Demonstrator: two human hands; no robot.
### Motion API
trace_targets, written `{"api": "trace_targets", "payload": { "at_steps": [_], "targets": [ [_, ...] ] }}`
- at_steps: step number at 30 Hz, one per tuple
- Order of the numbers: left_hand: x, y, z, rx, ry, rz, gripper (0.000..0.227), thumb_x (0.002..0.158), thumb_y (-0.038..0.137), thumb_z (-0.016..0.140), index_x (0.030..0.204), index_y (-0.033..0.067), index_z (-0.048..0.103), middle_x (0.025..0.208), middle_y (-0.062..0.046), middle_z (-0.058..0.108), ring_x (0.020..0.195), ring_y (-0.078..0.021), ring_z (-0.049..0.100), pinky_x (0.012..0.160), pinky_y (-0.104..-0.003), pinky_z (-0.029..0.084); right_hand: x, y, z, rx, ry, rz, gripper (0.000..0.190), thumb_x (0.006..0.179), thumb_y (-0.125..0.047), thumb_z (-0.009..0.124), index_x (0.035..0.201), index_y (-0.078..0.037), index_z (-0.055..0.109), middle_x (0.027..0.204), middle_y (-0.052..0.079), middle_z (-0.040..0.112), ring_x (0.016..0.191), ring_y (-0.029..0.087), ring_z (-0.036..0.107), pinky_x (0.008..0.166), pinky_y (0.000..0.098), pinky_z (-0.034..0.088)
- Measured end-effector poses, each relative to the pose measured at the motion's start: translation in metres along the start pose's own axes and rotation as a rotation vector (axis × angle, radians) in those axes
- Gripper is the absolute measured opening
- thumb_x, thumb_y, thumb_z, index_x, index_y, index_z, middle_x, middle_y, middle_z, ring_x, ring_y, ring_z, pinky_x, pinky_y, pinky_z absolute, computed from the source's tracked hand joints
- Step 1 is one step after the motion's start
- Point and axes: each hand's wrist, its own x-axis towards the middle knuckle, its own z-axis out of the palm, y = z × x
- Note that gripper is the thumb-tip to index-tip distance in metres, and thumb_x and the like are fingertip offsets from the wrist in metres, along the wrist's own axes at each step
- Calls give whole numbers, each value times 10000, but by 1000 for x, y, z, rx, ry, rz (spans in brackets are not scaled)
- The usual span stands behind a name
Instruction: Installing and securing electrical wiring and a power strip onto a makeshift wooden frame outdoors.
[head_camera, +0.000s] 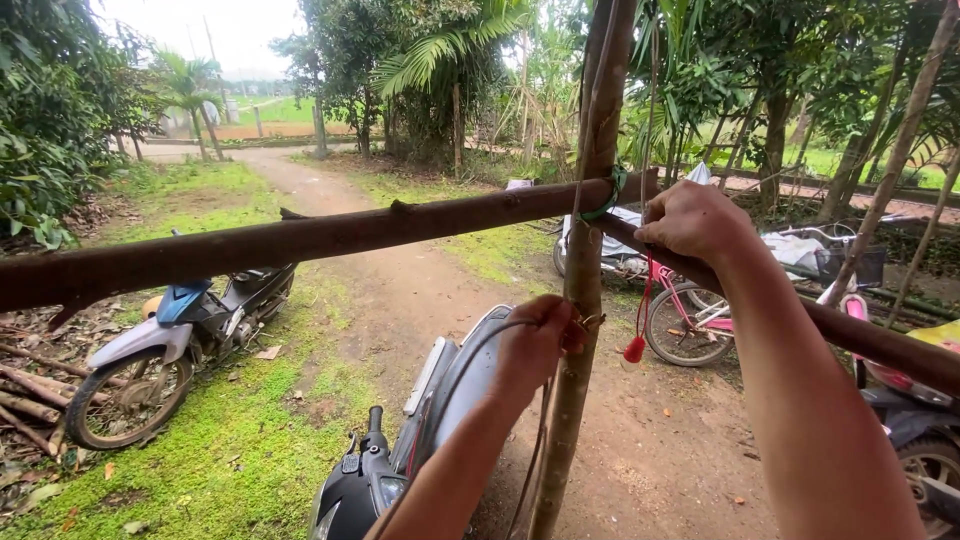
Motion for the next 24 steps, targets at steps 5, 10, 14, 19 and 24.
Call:
{"api": "trace_targets", "payload": {
  "at_steps": [5, 10, 14, 19, 24],
  "targets": [
    [0, -9, 27, -84, 12, -89, 206, 1030, 145, 560, 902, 73, 706, 679, -107, 721, 574, -142, 702, 487, -176, 481, 12, 11, 4, -14, 10, -8, 171, 879, -225, 776, 946, -80, 839, 952, 220, 770, 955, 392, 710, 830, 477, 574],
    [18, -12, 53, -91, 42, -12, 150, 1018, 158, 591, 999, 63, 705, 770, -92, 735, 633, -123, 695, 568, -186, 521, 7, 9, 5, 7, -27, -19, 161, 867, -231, 798, 928, -88, 839, 953, 216, 761, 963, 392, 696, 858, 470, 564],
    [29, 6, 74, -113, 107, 70, 132, 978, 122, 636, 1023, 21, 708, 786, -119, 708, 589, -135, 665, 528, -220, 541, 4, 6, 4, 14, -20, -33, 169, 866, -229, 790, 948, -87, 834, 998, 238, 748, 1033, 425, 680, 884, 490, 549],
    [55, -7, 104, -137, 146, 178, 242, 886, 79, 751, 1100, -22, 703, 842, -110, 711, 709, -154, 637, 637, -284, 507, 10, 13, 8, 14, -1, -26, 179, 815, -303, 817, 915, -156, 839, 971, 197, 764, 1024, 415, 689, 880, 484, 541],
    [51, -3, 108, -324, 175, 170, 141, 841, -14, 758, 978, 9, 733, 756, -72, 715, 662, -98, 633, 636, -201, 468, 0, 4, 5, -83, -1, -37, 236, 847, -340, 778, 972, -150, 840, 1012, 197, 766, 1062, 404, 689, 888, 471, 554]
  ]
}}
